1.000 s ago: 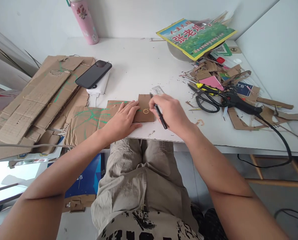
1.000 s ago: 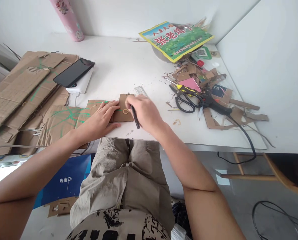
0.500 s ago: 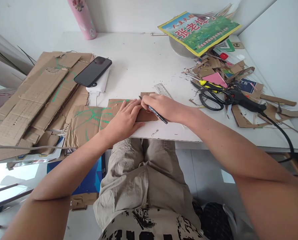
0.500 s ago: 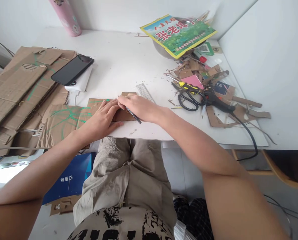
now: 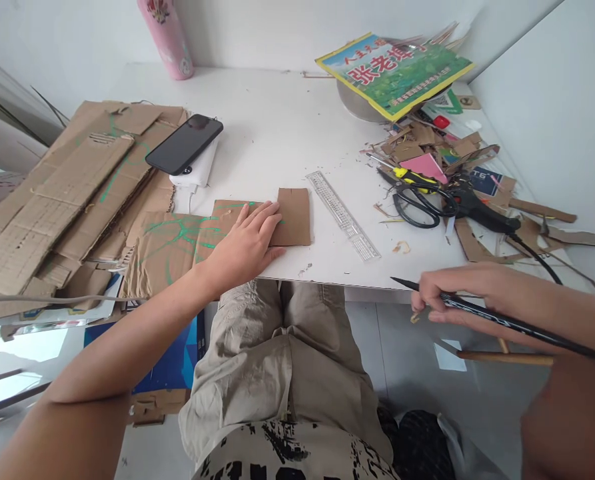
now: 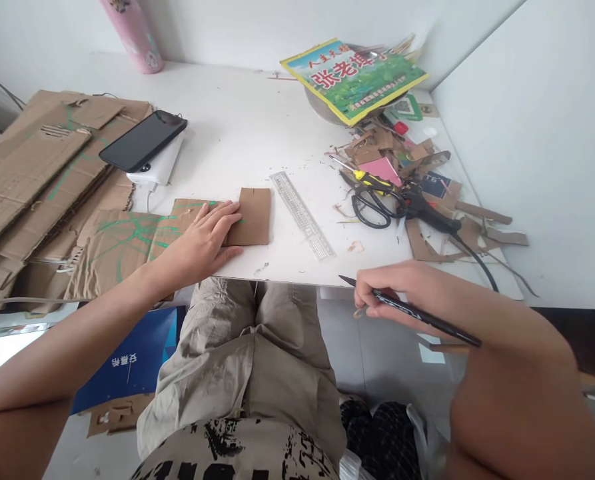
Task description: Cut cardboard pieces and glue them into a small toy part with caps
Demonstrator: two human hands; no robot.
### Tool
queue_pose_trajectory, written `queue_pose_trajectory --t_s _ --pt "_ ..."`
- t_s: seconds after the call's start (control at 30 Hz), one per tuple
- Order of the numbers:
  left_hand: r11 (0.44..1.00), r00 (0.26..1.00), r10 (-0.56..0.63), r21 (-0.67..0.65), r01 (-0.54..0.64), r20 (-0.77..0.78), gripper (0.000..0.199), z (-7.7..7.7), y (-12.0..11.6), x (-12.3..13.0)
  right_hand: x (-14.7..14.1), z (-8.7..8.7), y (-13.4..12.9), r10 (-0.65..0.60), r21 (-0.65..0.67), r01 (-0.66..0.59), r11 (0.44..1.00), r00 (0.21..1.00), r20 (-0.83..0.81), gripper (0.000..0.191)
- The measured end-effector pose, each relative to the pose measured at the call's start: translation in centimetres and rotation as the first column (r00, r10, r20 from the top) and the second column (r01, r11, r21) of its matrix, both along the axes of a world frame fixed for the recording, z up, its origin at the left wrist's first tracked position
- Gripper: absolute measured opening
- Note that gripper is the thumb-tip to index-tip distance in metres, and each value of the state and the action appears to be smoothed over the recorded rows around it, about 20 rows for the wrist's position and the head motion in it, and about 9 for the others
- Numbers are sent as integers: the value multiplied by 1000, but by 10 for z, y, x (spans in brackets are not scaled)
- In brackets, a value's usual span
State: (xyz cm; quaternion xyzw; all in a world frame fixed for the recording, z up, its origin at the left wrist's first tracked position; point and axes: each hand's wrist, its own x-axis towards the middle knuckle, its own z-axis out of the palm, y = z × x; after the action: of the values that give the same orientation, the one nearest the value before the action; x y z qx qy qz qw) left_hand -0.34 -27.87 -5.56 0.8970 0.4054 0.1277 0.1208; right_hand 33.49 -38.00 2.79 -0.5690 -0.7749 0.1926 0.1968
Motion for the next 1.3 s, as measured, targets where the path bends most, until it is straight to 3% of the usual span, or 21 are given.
queue_pose_trajectory --t_s 0.1,0.2,0.3,0.47,0.6,0.73,0.83,0.93,1.03,1.17,1.3 --pt "1000 1000 3 0 -3 -4 46 1 0 -1 7 7 5 79 -53 -78 995 997 11 61" --pt "1000 1000 9 5 -9 -13 45 3 0 -1 0 4 33 32 -78 -29 997 999 32 39" --pt "1000 1000 17 2 -17 -26 45 5 -1 0 -18 -12 55 -22 7 22 1000 1000 8 23" --pt "1000 998 25 -15 -26 -50 47 9 -1 1 -44 -52 63 -112 206 84 975 985 131 23" --pt "1000 999 20 -15 -21 -45 46 8 -1 0 -46 -63 68 -197 247 155 957 968 157 29" --pt "1000 999 13 -15 -14 -43 47 5 1 -1 -47 -53 76 -270 192 250 949 959 85 30" --pt "1000 1000 6 -10 -6 -22 46 3 1 -1 -61 -49 76 -276 190 283 940 959 -59 26" --pt "1000 1000 13 -16 -13 11 54 0 1 -2 -89 -55 68 -210 177 274 945 925 -316 19" --pt "999 998 26 -36 -24 59 73 0 2 -2 -117 -65 58 -123 109 199 974 867 -482 20" --pt "999 998 7 -54 -4 58 75 3 3 -3 -141 -71 49 -88 70 153 986 821 -564 26" --pt "994 999 -36 -99 34 -12 67 9 4 -7 -141 -71 44 24 149 62 987 856 -516 24"
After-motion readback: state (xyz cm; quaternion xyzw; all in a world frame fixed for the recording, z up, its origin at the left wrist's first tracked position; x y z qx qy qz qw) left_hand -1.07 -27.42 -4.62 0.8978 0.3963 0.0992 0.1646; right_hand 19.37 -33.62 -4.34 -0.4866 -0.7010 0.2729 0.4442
